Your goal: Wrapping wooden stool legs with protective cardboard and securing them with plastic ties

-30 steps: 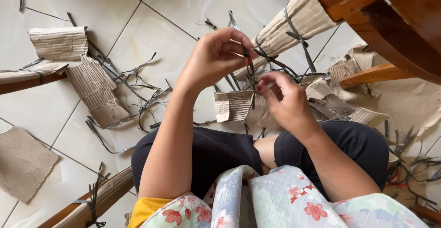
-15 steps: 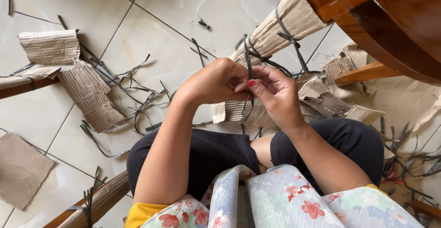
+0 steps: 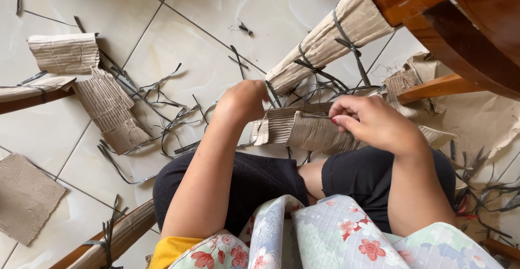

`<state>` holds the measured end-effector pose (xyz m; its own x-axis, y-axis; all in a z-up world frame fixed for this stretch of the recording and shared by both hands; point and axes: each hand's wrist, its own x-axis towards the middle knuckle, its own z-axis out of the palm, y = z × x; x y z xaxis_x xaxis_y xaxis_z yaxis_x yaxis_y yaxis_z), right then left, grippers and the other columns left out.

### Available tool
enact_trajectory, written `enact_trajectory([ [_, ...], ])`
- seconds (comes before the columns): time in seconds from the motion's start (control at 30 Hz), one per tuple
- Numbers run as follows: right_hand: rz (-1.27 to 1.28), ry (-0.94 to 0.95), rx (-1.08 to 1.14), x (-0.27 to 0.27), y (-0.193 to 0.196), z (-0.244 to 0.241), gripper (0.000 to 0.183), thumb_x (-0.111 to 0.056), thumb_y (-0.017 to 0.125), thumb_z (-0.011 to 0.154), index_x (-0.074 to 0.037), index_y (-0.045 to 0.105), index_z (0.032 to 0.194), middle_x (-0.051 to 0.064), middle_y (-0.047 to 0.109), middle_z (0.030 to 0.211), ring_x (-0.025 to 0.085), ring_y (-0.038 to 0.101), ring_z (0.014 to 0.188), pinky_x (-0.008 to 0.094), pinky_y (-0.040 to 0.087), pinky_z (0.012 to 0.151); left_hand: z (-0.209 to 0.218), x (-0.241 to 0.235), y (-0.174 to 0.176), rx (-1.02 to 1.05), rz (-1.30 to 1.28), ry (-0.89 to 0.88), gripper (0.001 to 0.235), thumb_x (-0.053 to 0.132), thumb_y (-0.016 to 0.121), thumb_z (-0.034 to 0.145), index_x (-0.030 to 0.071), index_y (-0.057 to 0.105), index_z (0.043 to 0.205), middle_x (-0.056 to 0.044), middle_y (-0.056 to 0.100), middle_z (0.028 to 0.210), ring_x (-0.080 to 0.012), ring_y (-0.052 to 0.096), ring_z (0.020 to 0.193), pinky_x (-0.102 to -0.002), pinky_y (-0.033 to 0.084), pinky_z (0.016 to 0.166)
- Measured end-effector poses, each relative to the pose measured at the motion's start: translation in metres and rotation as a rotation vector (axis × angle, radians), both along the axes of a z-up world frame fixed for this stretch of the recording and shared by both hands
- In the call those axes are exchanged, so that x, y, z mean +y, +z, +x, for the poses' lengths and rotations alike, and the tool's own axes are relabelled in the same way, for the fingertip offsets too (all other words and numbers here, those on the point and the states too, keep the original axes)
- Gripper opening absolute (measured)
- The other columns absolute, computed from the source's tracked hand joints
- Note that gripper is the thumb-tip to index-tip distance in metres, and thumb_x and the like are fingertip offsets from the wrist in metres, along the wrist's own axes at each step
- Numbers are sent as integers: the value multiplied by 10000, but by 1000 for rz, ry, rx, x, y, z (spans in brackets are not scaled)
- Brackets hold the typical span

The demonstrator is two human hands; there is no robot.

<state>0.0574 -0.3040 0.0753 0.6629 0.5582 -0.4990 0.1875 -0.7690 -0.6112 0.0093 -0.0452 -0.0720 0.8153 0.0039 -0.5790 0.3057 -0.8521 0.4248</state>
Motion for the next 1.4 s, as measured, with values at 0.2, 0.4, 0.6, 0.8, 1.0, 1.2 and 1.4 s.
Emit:
enact_trajectory([
  [0.2, -25, -246, -425, -9, -89, 20, 239, -111, 509, 967, -212, 705, 874, 39, 688, 682, 313, 722, 805, 444, 564, 790, 19, -17, 52, -365, -265, 103, 743, 197, 882, 784, 47, 460, 1377, -274, 652, 1265, -482, 660, 1148, -638, 509, 992],
  [0.4, 50, -433, -164, 33, -139, 24, 320, -328, 826, 784, -181, 661, 1016, 5, 642, 736, 242, 681, 786, 431, 556, 768, 43, -54, 5, -609, -415, 233, 669, 94, 784, 828, 121, 355, 1342, -276, 627, 1136, -559, 665, 1033, -634, 565, 896],
  [0.6, 248, -333, -336, 73, -173, 19, 273, -232, 769, 771, -41, 603, 872, 212, 599, 737, 431, 671, 769, 542, 478, 646, 40, -57, 12, -623, -372, 270, 651, 139, 797, 801, 146, 372, 1293, -265, 660, 1058, -541, 682, 995, -639, 562, 903],
  [0.8, 301, -314, -384, 73, -179, 23, 227, -158, 714, 786, -15, 628, 939, 204, 647, 835, 381, 685, 803, 483, 503, 677, 51, -59, -4, -655, -283, 260, 693, 156, 843, 752, 183, 389, 1275, -221, 679, 1036, -520, 701, 970, -605, 573, 886],
  [1.0, 340, -313, -435, 68, -187, 44, 226, -83, 660, 800, 12, 653, 1005, 195, 695, 932, 330, 699, 836, 424, 528, 708, 71, -62, -4, -682, -312, 286, 692, 163, 857, 757, 189, 394, 1271, -221, 684, 1046, -514, 696, 989, -607, 563, 910],
  [1.2, 384, -300, -486, 62, -191, 62, 270, -8, 606, 815, 38, 679, 1071, 187, 743, 1030, 280, 712, 870, 365, 552, 740, 78, -65, 4, -839, -455, 386, 689, 3, 830, 620, 76, 505, 1223, -127, 766, 1107, -292, 768, 977, -384, 591, 788],
  [1.4, 586, -269, -278, 52, -151, 62, 654, 115, 638, 785, 6, 426, 1394, 92, 638, 994, 105, 528, 712, 246, 441, 562, 77, -28, 5, -653, -635, 227, 959, 64, 953, 576, 2, 466, 1399, -244, 588, 1417, -384, 573, 1331, -443, 493, 1111],
])
